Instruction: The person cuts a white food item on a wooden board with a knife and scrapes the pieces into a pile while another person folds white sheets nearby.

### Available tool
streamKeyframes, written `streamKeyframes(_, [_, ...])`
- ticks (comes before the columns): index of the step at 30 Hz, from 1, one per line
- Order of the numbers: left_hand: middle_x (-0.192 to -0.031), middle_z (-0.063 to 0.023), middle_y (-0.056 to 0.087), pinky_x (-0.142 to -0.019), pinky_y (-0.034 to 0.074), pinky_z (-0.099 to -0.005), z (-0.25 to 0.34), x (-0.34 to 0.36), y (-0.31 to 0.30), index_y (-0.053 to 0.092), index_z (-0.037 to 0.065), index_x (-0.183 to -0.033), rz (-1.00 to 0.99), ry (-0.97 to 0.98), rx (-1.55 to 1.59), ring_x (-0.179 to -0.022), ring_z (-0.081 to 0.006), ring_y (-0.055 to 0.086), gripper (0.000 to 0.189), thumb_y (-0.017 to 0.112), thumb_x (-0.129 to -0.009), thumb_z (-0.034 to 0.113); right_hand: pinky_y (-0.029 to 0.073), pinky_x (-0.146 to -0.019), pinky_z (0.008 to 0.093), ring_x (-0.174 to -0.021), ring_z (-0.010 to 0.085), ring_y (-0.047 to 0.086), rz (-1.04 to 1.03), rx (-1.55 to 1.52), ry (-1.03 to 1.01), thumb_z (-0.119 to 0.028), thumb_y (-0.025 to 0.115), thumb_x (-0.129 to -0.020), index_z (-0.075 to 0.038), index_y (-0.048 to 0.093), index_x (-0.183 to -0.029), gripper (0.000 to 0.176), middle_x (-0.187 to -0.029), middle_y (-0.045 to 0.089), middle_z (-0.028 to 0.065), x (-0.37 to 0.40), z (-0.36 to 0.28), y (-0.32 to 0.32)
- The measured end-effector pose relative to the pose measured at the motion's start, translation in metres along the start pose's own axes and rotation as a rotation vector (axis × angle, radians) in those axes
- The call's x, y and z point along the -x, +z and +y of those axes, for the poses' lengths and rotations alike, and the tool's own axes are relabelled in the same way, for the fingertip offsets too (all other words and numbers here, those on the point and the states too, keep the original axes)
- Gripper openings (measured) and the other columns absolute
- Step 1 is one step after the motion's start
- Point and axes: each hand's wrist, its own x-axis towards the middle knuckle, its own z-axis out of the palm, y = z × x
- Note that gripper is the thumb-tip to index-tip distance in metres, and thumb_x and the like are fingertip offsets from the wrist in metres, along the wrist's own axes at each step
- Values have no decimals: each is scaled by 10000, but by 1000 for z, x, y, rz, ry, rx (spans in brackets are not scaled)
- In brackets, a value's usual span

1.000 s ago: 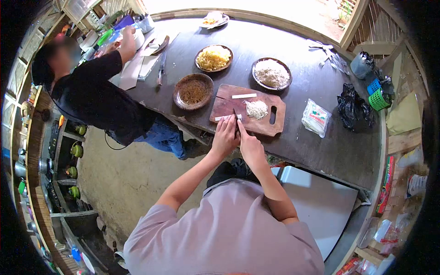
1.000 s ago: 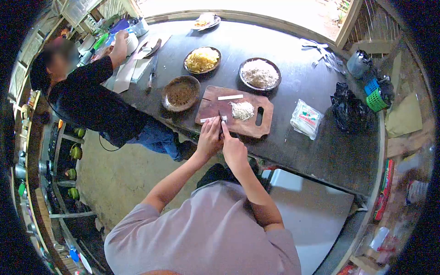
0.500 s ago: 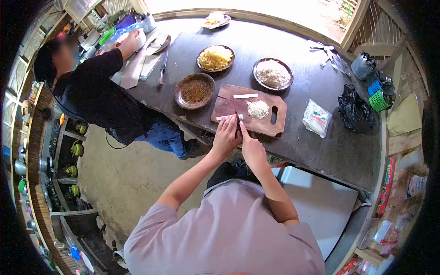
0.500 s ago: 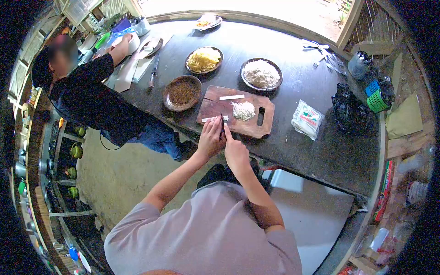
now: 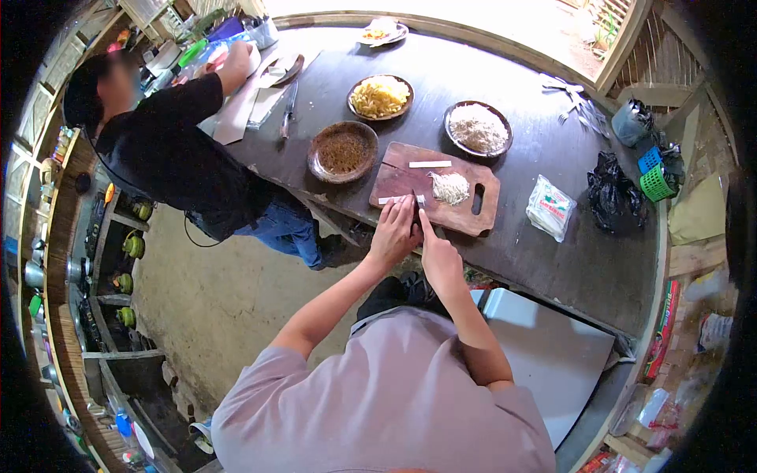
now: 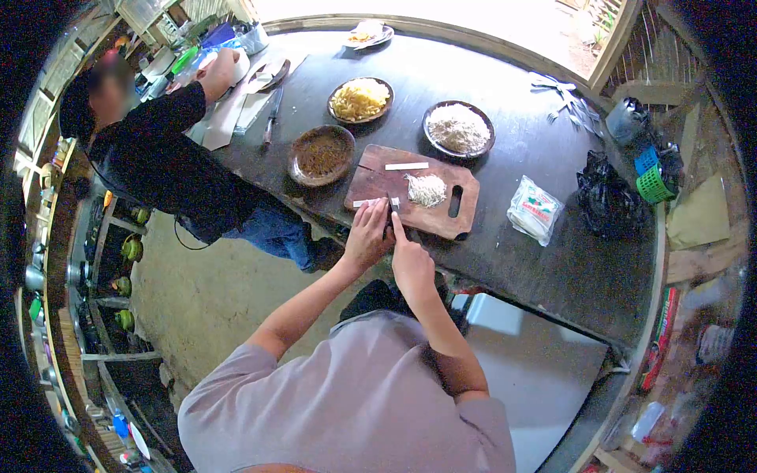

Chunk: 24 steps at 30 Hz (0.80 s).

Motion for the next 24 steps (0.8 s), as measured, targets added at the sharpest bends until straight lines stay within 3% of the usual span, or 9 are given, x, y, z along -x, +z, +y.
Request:
streamKeyframes(4, [-1460, -229, 540, -1247, 309, -493, -2, 2, 2, 536, -106, -1399, 11, 28, -28, -1415, -345, 483, 602, 588, -895, 217, 599, -733, 595, -802, 464, 741, 10, -29, -10, -105, 511, -997, -291, 249, -1672, 747, -895, 738, 284, -5, -5, 1])
streamKeyframes(12, [-1459, -246, 526, -1252, 312, -499, 0, 1, -1, 516, -115, -1405, 13, -8, 66, -1415, -370, 474, 613, 590, -872, 179, 592, -717, 611, -798, 468, 735, 15, -27, 10, -339, 449, -1105, -282, 276, -1659, 583, -871, 734, 279, 22, 5, 3])
streamKeyframes(18, [-1447, -242, 530, -1242, 338, -481, -5, -1, -4, 523, -125, -1388, 11, 58, 26, -1415, -364, 463, 613, 604, -858, 170, 597, -670, 592, -751, 468, 731, 53, -27, -13, -381, 438, -1110, -280, 320, -1643, 555, -823, 730, 264, -7, -5, 6])
streamKeyframes(24, [-1493, -219, 506, -1263, 317, -475, 0, 0, -5, 505, -118, -1426, -25, 1, 53, -1449, -362, 437, 652, 625, -851, 162, 598, -644, 572, -726, 447, 734, 55, 33, -4, -432, 435, -1109, -275, 341, -1634, 556, -789, 726, 250, 27, 2, 6])
